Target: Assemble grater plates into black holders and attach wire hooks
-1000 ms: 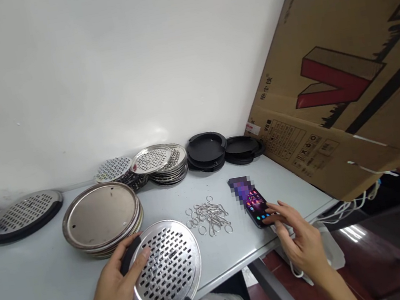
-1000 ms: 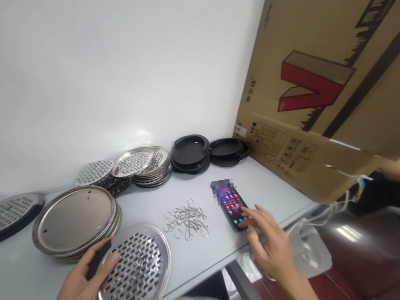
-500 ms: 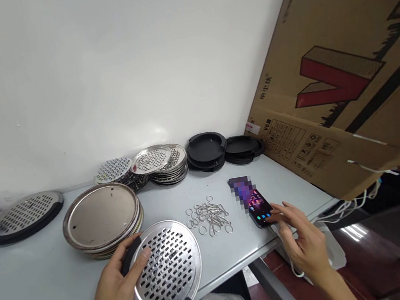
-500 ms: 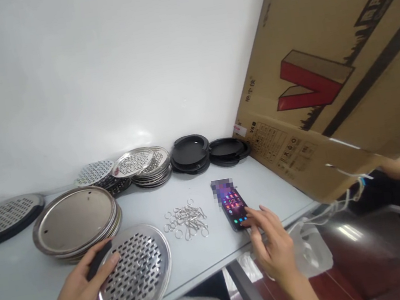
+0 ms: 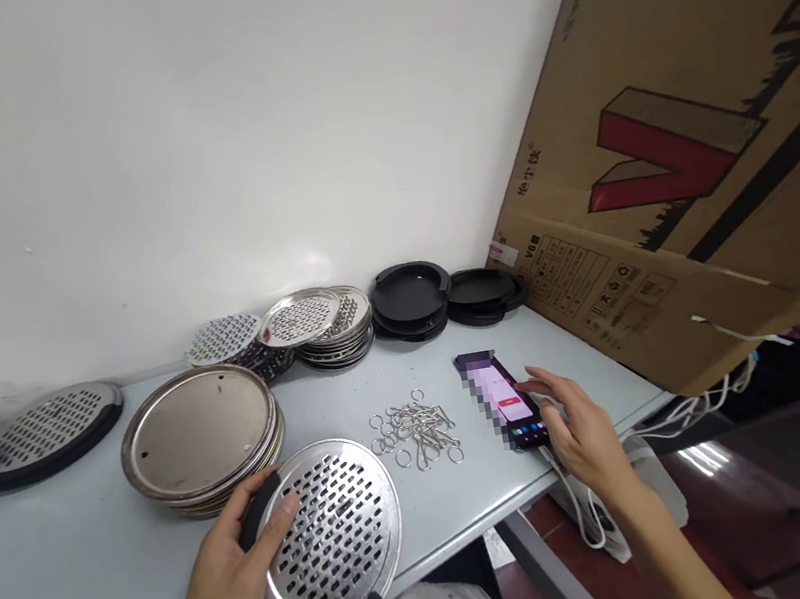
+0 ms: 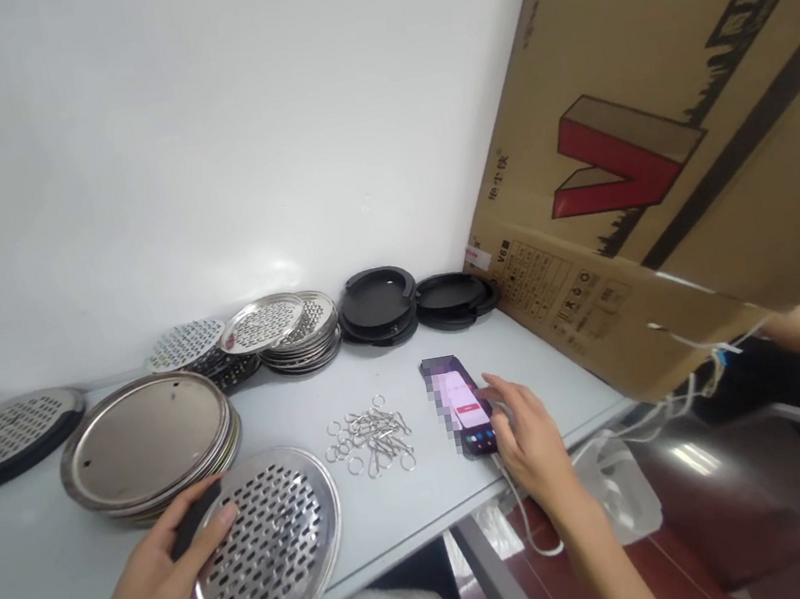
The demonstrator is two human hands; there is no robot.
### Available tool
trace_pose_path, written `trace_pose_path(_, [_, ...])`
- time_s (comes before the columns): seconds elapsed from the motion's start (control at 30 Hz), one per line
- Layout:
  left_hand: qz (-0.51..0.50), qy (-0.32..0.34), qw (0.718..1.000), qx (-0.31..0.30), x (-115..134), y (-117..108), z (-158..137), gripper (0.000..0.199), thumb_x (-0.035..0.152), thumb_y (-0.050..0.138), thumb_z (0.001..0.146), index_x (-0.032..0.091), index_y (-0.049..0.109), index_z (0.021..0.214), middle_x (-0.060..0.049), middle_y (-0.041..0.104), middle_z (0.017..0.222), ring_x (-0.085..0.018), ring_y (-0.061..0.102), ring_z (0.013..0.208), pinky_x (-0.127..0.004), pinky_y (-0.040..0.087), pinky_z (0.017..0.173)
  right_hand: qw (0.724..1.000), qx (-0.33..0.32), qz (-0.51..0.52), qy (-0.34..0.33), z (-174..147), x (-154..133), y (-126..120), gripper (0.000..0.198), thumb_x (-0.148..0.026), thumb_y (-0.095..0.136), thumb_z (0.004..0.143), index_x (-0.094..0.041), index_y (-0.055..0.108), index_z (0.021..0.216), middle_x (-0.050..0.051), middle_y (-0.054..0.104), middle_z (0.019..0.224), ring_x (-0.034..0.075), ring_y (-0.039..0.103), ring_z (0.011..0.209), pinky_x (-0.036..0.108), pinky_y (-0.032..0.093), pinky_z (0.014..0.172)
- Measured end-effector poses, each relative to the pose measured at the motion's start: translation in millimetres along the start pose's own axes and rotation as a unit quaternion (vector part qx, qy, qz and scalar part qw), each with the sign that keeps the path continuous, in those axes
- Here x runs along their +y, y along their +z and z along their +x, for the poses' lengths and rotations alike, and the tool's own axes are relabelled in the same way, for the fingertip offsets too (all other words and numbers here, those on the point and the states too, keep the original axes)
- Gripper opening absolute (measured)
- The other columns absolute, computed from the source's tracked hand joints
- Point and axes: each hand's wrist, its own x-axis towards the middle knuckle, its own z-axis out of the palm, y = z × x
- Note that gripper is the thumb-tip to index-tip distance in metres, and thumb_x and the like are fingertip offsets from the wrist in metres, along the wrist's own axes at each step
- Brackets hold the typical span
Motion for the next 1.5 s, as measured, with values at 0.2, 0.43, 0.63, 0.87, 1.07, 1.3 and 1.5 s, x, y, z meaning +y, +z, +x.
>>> trace_pose_path(0.2, [-0.009, -0.005, 1.000, 0.011, 0, 0, 0, 0.064, 0.059, 0.074, 0.072, 0.025, 0.060, 0.124, -0.006, 0.071, 0.119, -0.030, 0.065, 0.113, -0.037, 0.053, 0.098, 1.000, -0.014, 0.019, -0.021, 2, -9, -1, 0.043, -0.022, 0.041, 0.093, -0.022, 0.048, 0.135, 0.009, 0.069, 0.115, 0.027, 0.059, 0.112, 0.047, 0.045, 0.097])
trace_pose_path(0.43, [-0.078, -0.027, 0.997, -0.007, -2, 1, -1, 0.064, 0.054, 0.076, 0.074, 0.024, 0.058, 0.128, -0.007, 0.070, 0.122, -0.029, 0.062, 0.119, -0.037, 0.049, 0.103, 0.961, -0.048, 0.270, 0.023, -5, -98, 7, 0.035, -0.033, 0.048, 0.097, -0.027, 0.054, 0.131, 0.008, 0.067, 0.117, 0.024, 0.062, 0.109, 0.042, 0.048, 0.095])
trace_pose_path(0.63, [-0.047, -0.023, 0.998, 0.021, -2, 2, -1, 0.064, 0.057, 0.076, 0.071, 0.024, 0.060, 0.122, -0.006, 0.071, 0.119, -0.028, 0.065, 0.112, -0.035, 0.053, 0.095, 0.901, -0.290, 0.319, 0.042, 16, -183, 45, 0.087, -0.043, 0.087, 0.060, -0.026, 0.051, 0.138, 0.006, 0.068, 0.106, 0.022, 0.064, 0.088, 0.035, 0.052, 0.079])
trace_pose_path(0.87, [0.026, 0.055, 0.996, 0.065, -7, 5, 3, 0.063, 0.073, 0.058, 0.075, 0.020, 0.065, 0.108, -0.008, 0.072, 0.111, -0.031, 0.063, 0.110, -0.042, 0.047, 0.101, 0.801, -0.325, 0.476, 0.163, 37, -155, 54, 0.035, -0.042, 0.083, 0.066, -0.015, 0.074, 0.085, 0.006, 0.074, 0.082, 0.023, 0.068, 0.075, 0.032, 0.051, 0.069])
trace_pose_path(1.07, [0.062, 0.097, 0.990, 0.081, -13, 8, 1, 0.057, 0.065, 0.051, 0.084, 0.023, 0.062, 0.121, -0.008, 0.067, 0.124, -0.032, 0.059, 0.120, -0.048, 0.042, 0.107, 0.712, -0.132, 0.642, 0.251, 61, -152, 20, 0.037, -0.036, 0.079, 0.075, -0.017, 0.069, 0.104, 0.006, 0.075, 0.091, 0.021, 0.069, 0.080, 0.034, 0.053, 0.076])
trace_pose_path(1.3, [0.124, 0.368, 0.911, 0.137, 14, -4, -20, 0.039, 0.034, 0.059, 0.091, 0.032, 0.059, 0.131, -0.002, 0.063, 0.132, -0.026, 0.058, 0.122, -0.040, 0.041, 0.112, 0.573, -0.160, 0.739, 0.315, 75, -216, 57, 0.034, -0.021, 0.074, 0.073, -0.022, 0.067, 0.106, 0.000, 0.074, 0.088, 0.017, 0.067, 0.076, 0.028, 0.053, 0.070])
trace_pose_path(1.5, [-0.079, 0.352, 0.932, -0.040, 81, 8, 13, 0.055, 0.046, 0.039, 0.101, 0.031, 0.027, 0.153, -0.002, 0.033, 0.158, -0.026, 0.026, 0.147, -0.042, 0.028, 0.120, 0.596, -0.158, 0.735, 0.281, 88, -252, 91, 0.025, -0.031, 0.070, 0.077, -0.024, 0.068, 0.101, -0.001, 0.073, 0.097, 0.019, 0.066, 0.092, 0.032, 0.052, 0.084])
